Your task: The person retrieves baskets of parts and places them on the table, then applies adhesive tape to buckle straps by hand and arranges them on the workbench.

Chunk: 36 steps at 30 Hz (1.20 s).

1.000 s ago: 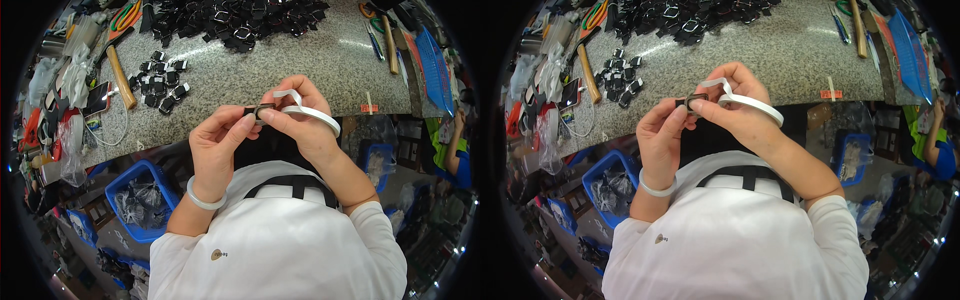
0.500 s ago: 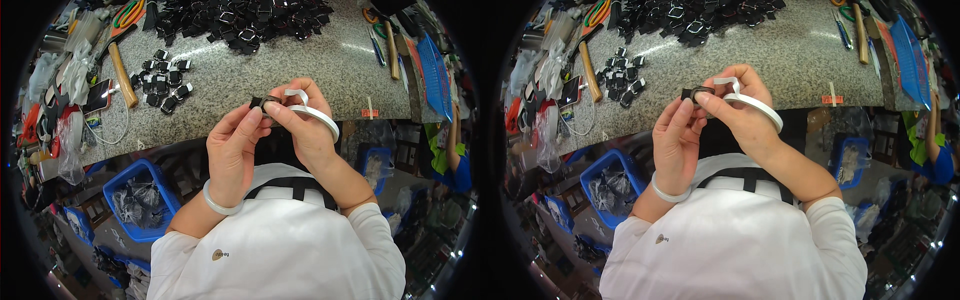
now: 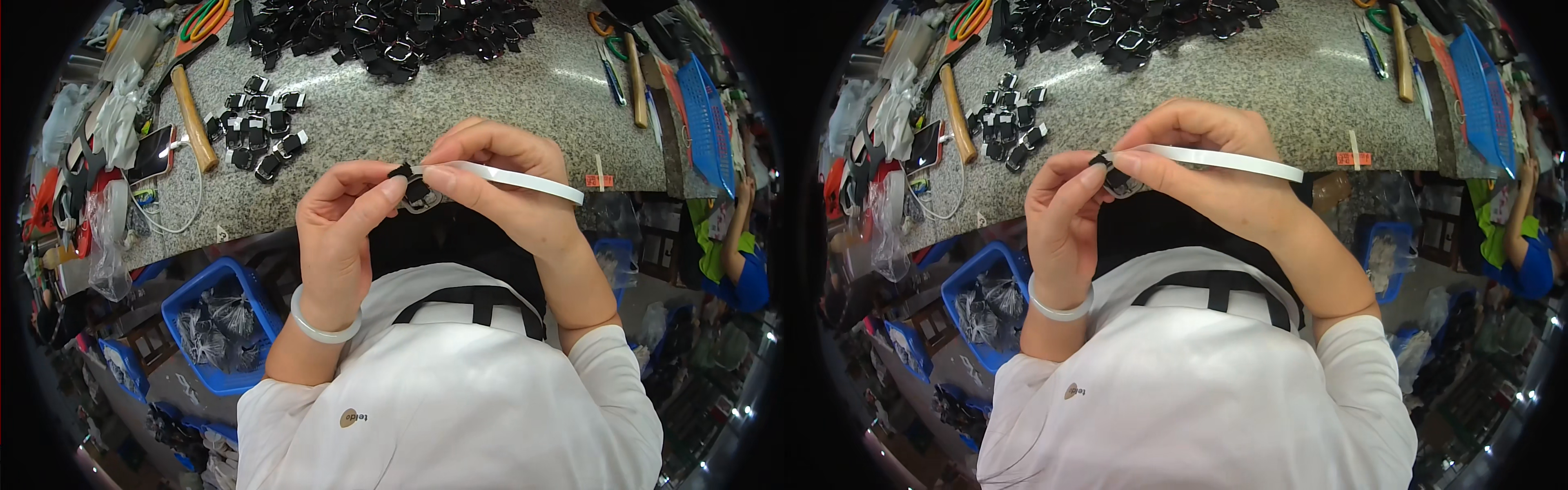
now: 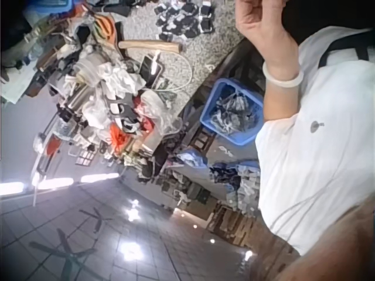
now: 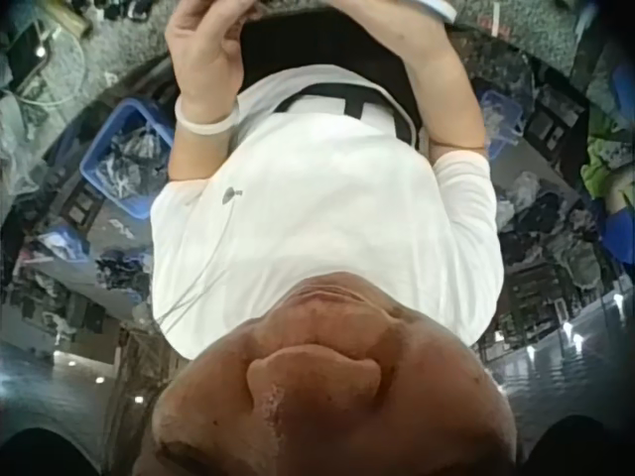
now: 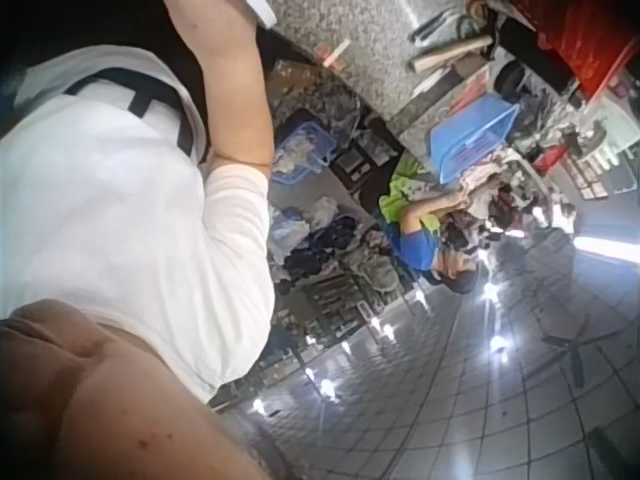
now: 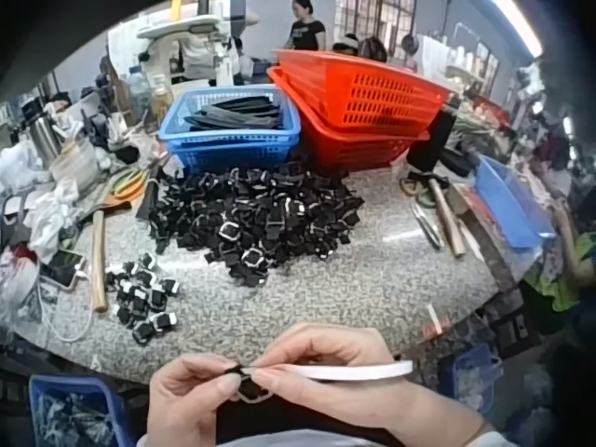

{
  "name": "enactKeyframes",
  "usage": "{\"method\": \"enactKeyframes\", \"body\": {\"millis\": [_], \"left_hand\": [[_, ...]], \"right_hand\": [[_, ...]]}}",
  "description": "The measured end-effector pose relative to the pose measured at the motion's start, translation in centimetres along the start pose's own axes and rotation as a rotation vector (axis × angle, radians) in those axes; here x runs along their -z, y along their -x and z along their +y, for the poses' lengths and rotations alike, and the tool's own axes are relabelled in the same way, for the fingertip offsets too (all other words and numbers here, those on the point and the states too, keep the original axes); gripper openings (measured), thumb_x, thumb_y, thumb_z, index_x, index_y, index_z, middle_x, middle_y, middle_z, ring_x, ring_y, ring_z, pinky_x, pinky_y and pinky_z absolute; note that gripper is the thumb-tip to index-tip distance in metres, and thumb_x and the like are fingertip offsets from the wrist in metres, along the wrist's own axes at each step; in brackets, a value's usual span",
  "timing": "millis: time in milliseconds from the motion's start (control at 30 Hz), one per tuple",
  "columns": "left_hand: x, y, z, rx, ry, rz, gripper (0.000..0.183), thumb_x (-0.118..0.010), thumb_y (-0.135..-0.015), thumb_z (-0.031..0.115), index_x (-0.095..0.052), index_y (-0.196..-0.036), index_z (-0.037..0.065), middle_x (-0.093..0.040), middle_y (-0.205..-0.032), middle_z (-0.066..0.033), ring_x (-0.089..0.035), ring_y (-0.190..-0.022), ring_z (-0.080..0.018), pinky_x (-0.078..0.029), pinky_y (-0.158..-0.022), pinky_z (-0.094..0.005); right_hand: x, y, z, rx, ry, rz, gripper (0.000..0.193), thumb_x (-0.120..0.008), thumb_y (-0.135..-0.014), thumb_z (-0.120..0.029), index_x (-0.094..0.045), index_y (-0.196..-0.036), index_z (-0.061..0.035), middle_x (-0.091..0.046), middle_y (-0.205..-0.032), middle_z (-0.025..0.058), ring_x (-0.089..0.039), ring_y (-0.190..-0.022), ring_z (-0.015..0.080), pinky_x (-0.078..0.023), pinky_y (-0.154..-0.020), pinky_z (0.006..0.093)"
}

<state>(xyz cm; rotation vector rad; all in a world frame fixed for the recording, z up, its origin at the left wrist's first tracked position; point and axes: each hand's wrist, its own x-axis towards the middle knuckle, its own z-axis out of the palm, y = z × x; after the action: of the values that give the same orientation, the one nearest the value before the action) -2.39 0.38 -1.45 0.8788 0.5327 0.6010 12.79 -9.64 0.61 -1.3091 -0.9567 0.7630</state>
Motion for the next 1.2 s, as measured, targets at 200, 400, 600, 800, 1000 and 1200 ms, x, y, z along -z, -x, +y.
{"method": "enactKeyframes", "body": {"millis": [200,400,600,800,1000,1200], "left_hand": [[-0.1,0.0,0.3,-0.053,-0.066,-0.057,0.014,-0.064,-0.081,-0.003,-0.064,-0.095,-0.001,-0.064,-0.087,-0.005,-0.056,-0.078,-0.0083,-0.044,-0.072,-0.0218],[0.2,0.0,0.3,-0.135,-0.165,-0.102,0.012,-0.065,-0.081,-0.005,-0.064,-0.092,-0.003,-0.062,-0.09,-0.006,-0.057,-0.08,-0.0092,-0.045,-0.07,-0.0202],[0.3,0.0,-0.3,-0.272,-0.244,-0.107,0.01,-0.065,-0.081,-0.005,-0.064,-0.091,-0.004,-0.062,-0.089,-0.0079,-0.056,-0.077,-0.0097,-0.044,-0.067,-0.0197],[0.8,-0.1,-0.3,-0.44,-0.361,-0.081,0.011,-0.065,-0.078,-0.007,-0.063,-0.089,-0.003,-0.062,-0.088,-0.0082,-0.055,-0.076,-0.0099,-0.044,-0.068,-0.0213],[0.8,0.1,0.2,-0.533,-0.425,-0.158,0.014,-0.066,-0.077,-0.009,-0.063,-0.09,-0.004,-0.063,-0.091,-0.0108,-0.058,-0.078,-0.0123,-0.046,-0.071,-0.023],[1.4,-0.4,0.7,-0.378,-0.281,-0.311,0.018,-0.067,-0.074,-0.012,-0.065,-0.091,-0.006,-0.065,-0.087,-0.0142,-0.062,-0.078,-0.0172,-0.049,-0.069,-0.0246]], "right_hand": [[-0.1,0.0,-0.7,-0.082,0.108,-0.019,0.014,-0.071,-0.081,-0.012,-0.069,-0.089,-0.0006,-0.067,-0.078,0.004,-0.062,-0.072,0.0064,-0.048,-0.062,0.0185],[-0.7,0.2,-1.0,-0.106,0.107,0.004,0.013,-0.071,-0.081,-0.011,-0.069,-0.088,-0.0003,-0.067,-0.078,0.0046,-0.062,-0.069,0.0066,-0.048,-0.06,0.0185],[-1.1,0.5,-0.6,-0.02,0.164,0.061,0.01,-0.071,-0.079,-0.008,-0.069,-0.087,-0.002,-0.065,-0.082,0.0034,-0.062,-0.073,0.0091,-0.049,-0.063,0.0208],[-1.4,0.4,-0.5,0.344,0.618,0.095,0.028,-0.074,-0.075,-0.006,-0.069,-0.103,-0.0061,-0.044,-0.134,0.0134,-0.055,-0.109,0.0249,-0.048,-0.085,0.0285],[-0.7,0.2,0.0,0.214,0.511,0.259,0.058,-0.078,-0.071,-0.01,-0.056,-0.124,-0.0036,-0.038,-0.141,0.0137,-0.053,-0.114,0.0226,-0.047,-0.092,0.0312],[-0.4,0.7,-0.1,-0.081,-0.053,0.099,0.018,-0.076,-0.076,-0.011,-0.069,-0.09,-0.0024,-0.069,-0.08,0.0039,-0.065,-0.075,0.0099,-0.051,-0.067,0.02]]}}
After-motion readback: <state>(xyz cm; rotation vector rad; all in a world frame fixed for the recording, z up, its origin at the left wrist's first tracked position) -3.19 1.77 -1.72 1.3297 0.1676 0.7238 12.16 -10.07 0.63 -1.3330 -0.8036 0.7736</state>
